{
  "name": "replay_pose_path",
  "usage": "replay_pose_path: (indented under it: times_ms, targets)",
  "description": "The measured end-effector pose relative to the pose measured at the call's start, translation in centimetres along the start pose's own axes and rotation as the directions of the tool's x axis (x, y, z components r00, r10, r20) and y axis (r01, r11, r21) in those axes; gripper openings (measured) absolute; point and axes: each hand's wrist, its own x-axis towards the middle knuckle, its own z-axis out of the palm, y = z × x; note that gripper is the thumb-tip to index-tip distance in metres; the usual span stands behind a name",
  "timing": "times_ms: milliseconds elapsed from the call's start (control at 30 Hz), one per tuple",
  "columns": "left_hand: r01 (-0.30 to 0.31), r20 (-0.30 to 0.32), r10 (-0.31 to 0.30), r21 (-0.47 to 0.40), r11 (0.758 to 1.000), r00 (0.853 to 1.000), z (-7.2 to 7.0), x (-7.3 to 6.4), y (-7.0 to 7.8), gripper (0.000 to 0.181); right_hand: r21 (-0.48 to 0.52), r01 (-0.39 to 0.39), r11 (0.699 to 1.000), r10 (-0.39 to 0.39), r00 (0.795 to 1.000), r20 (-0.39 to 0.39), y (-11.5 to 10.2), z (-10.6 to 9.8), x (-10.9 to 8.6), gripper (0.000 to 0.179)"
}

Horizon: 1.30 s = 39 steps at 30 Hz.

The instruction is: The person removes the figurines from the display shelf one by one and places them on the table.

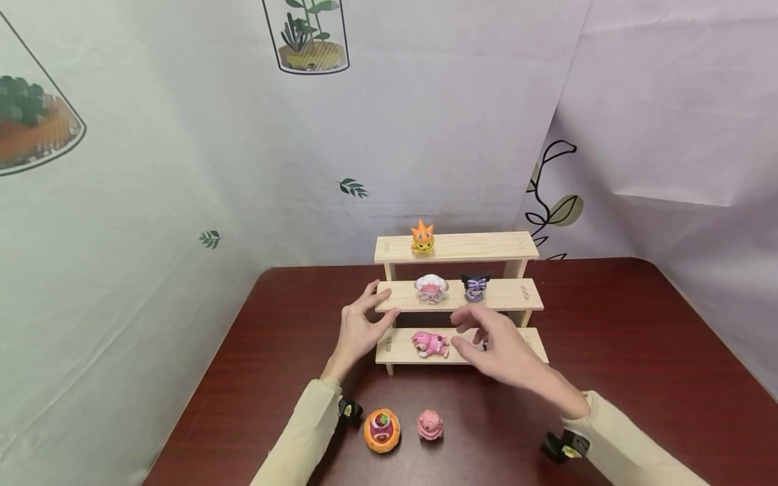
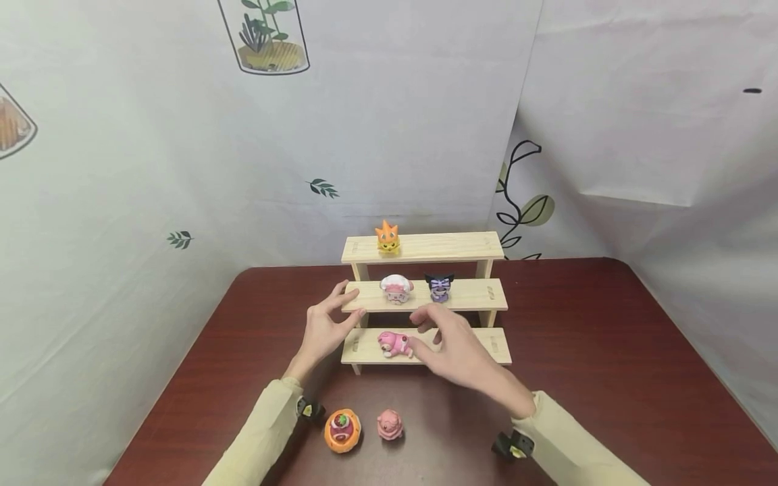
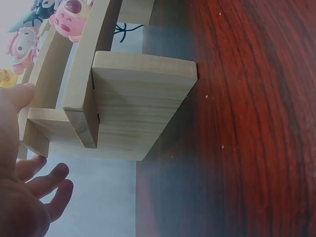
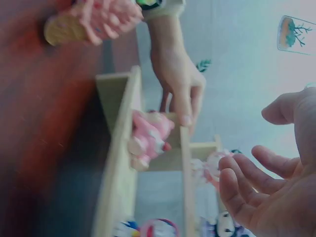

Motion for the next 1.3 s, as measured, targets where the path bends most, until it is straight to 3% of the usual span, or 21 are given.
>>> replay_pose_path:
  times_ms: [300,467,867,1300]
  targets:
    - [-0.002,-0.001,0.002,0.014,1.000,1.000,-0.1,-0.1,0.1,0.041,-0.009,0.042,0.999,-0.043,0.996,-0.081,-0.4,-1.9,3.6,0.027]
    - [0.000,-0.004,0.000,0.004,1.000,1.000,0.0,-0.2,0.0,0.041,-0.017,0.029,0.999,-0.031,0.993,-0.116,-0.6,-2.3,5.2,0.027]
    - [-0.020,-0.018,0.020,0.000,1.000,1.000,0.0,0.0,0.0,0.040,0.064,-0.066,0.996,0.073,0.992,-0.108,-0.4,-2.7,7.8,0.030]
    - [-0.013,-0.016,0.013,-0.012,1.000,1.000,0.0,-0.1,-0.1,0.041,0.020,-0.125,0.992,0.126,0.988,-0.090,0.0,-2.8,9.9,0.037]
